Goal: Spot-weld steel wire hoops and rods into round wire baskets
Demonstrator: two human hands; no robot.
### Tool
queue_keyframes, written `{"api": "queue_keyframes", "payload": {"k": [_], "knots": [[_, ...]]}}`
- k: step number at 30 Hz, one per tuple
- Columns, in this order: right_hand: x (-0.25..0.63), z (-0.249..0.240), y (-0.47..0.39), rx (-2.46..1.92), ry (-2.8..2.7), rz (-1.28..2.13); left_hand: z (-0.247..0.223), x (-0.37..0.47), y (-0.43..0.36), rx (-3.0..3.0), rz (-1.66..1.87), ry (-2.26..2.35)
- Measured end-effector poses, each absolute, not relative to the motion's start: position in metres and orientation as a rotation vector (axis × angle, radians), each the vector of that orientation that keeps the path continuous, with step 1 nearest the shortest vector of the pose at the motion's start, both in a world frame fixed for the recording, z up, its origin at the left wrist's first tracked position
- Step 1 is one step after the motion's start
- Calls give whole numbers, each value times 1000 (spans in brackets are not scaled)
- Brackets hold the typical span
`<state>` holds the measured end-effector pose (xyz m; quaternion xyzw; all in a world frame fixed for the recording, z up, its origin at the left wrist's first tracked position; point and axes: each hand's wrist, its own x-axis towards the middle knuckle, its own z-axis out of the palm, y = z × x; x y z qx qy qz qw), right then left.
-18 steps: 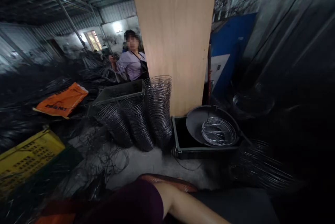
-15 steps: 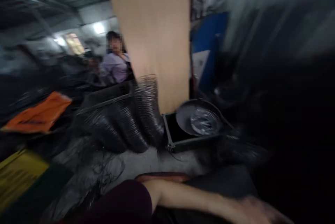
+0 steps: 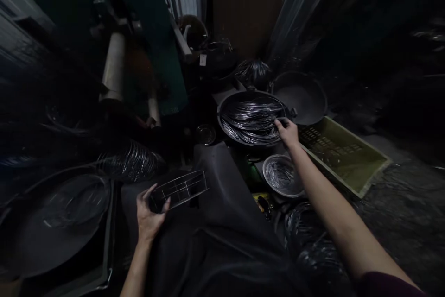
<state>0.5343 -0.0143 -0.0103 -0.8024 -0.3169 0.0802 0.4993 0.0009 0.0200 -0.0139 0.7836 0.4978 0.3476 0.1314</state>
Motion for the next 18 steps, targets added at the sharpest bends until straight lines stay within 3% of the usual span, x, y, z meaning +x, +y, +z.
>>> {"api": "queue_keyframes", "payload": {"k": [8,13,18], "knots": [[548,19,51,-2253,-1392,-145,-16,5,27,2276,963,1404],[563,29,99,-2607,-1296,149,-24,0,24,2191,834,1419],[570,24,97,-2591,-1278,216,4,9,23,2183,820,1415]]}}
